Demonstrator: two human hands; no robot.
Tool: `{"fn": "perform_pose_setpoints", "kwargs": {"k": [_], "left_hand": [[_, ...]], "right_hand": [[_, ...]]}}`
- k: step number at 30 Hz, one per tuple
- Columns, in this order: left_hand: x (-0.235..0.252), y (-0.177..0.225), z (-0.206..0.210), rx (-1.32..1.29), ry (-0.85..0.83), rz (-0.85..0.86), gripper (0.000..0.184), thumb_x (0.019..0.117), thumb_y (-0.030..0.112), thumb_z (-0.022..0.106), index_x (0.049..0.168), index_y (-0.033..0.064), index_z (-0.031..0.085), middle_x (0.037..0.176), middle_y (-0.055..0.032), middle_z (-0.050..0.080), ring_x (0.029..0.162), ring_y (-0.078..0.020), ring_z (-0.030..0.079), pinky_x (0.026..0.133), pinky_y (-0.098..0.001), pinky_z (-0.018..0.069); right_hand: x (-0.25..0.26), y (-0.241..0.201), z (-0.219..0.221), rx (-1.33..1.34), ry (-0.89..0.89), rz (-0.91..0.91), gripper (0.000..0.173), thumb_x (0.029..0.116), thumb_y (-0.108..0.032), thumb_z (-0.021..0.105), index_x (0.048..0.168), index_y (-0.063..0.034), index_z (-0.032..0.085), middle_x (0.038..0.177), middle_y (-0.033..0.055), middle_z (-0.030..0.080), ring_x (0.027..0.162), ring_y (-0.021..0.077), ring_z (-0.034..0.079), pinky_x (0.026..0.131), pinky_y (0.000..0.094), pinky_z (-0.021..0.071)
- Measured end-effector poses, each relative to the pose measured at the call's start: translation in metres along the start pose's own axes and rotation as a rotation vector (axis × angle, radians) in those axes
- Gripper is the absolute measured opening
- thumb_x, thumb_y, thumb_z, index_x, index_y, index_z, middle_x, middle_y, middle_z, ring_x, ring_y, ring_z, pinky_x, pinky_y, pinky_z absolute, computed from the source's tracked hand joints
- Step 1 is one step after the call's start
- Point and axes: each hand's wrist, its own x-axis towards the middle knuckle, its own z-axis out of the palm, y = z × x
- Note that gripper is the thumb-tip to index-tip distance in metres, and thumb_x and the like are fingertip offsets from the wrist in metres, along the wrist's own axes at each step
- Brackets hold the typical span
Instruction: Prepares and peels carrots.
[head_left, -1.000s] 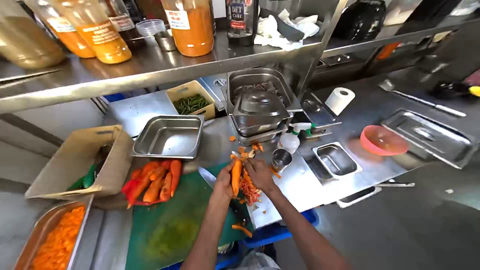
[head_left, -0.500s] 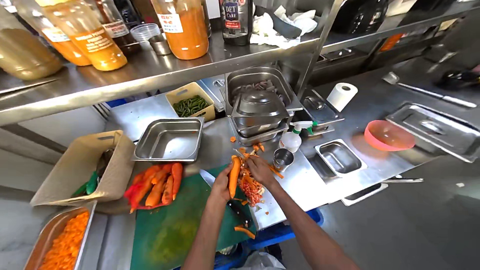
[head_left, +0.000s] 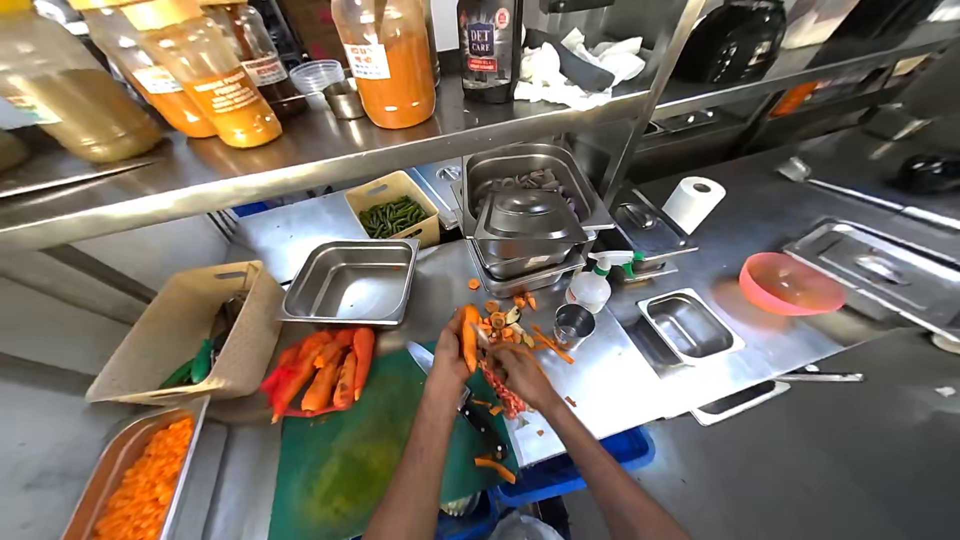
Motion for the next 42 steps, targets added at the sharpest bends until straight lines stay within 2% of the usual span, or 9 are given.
{"fn": "perform_pose_setpoints", "kwargs": {"k": [7,14,16,23,28,30,33,36,42], "left_hand": [[-0.028,-0.008,0.007,0.073,-0.065,-0.054,0.034,0.1071,0.034,0.050,0.118,0.0039,0.062,0.084,-0.0127,0.065,0.061,-0.0178,0.063,0.052,-0.0280,0.0553],[-0.006,-0.010,-0.001,-0.079,-0.036,-0.012,0.032,0.1060,0.033,0.050,0.117,0.0055,0.061,0.080,-0.0109,0.065,0.059,-0.0166,0.063,0.050,-0.0289,0.0549],[-0.003,-0.009,-0.003,-0.045,-0.025,0.000,0.034,0.1067,0.037,0.048,0.118,0.0081,0.061,0.081,-0.0093,0.065,0.060,-0.0164,0.063,0.052,-0.0301,0.0550],[-0.017,-0.010,0.001,0.104,-0.067,-0.048,0.035,0.1062,0.035,0.052,0.119,0.0044,0.063,0.086,-0.0129,0.066,0.064,-0.0185,0.064,0.054,-0.0294,0.0562],[-0.006,-0.011,0.005,-0.019,-0.007,-0.006,0.030,0.1074,0.030,0.050,0.117,0.0040,0.062,0.086,-0.0120,0.067,0.069,-0.0185,0.066,0.059,-0.0322,0.0576],[0.009,-0.013,0.004,-0.072,-0.005,-0.010,0.033,0.1073,0.034,0.048,0.115,0.0037,0.060,0.080,-0.0101,0.065,0.061,-0.0166,0.064,0.054,-0.0301,0.0559],[0.023,-0.006,0.002,-0.052,-0.022,0.009,0.038,0.1086,0.040,0.043,0.114,0.0055,0.058,0.077,-0.0089,0.062,0.058,-0.0159,0.061,0.051,-0.0293,0.0541],[0.018,0.004,0.005,0.061,-0.036,0.027,0.037,0.1081,0.038,0.047,0.118,0.0049,0.060,0.082,-0.0109,0.065,0.061,-0.0166,0.062,0.052,-0.0280,0.0539],[-0.029,0.001,0.014,0.204,-0.143,0.042,0.035,0.1110,0.030,0.042,0.117,0.0021,0.063,0.086,-0.0094,0.069,0.068,-0.0152,0.067,0.058,-0.0303,0.0586]], "right_hand": [[0.049,0.015,-0.027,-0.505,0.246,-0.101,0.036,0.1094,-0.031,0.045,0.105,-0.0071,0.071,0.089,0.0163,0.070,0.085,0.0332,0.069,0.078,0.0585,0.0545],[-0.020,0.021,0.016,-0.334,0.088,-0.214,0.033,0.1034,-0.025,0.051,0.115,-0.0043,0.073,0.095,0.0107,0.073,0.090,0.0217,0.070,0.089,0.0441,0.0566],[-0.014,0.014,0.007,-0.198,0.057,-0.072,0.036,0.1089,-0.023,0.042,0.118,-0.0032,0.070,0.099,0.0092,0.071,0.092,0.0178,0.067,0.091,0.0406,0.0547],[0.049,0.011,-0.027,-0.504,0.231,-0.023,0.039,0.1104,-0.032,0.042,0.119,-0.0073,0.070,0.106,0.0195,0.071,0.101,0.0365,0.069,0.089,0.0613,0.0528],[0.013,0.019,0.001,-0.595,0.145,-0.215,0.040,0.1057,-0.034,0.046,0.109,-0.0064,0.075,0.104,0.0155,0.074,0.106,0.0318,0.070,0.097,0.0552,0.0525],[-0.003,0.017,0.010,-0.507,0.074,-0.209,0.043,0.1061,-0.033,0.043,0.118,-0.0062,0.074,0.111,0.0140,0.074,0.110,0.0264,0.069,0.102,0.0492,0.0508],[0.002,0.002,-0.001,-0.285,0.034,-0.136,0.041,0.1082,-0.029,0.038,0.115,-0.0038,0.070,0.097,0.0099,0.070,0.091,0.0187,0.066,0.089,0.0418,0.0537],[0.037,-0.001,-0.028,-0.285,0.123,-0.013,0.041,0.1096,-0.032,0.038,0.110,-0.0078,0.071,0.094,0.0091,0.070,0.087,0.0218,0.067,0.081,0.0477,0.0548],[0.048,0.003,-0.033,-0.646,0.169,-0.070,0.041,0.1067,-0.035,0.046,0.127,-0.0079,0.069,0.118,0.0181,0.072,0.112,0.0336,0.068,0.101,0.0552,0.0511]]}}
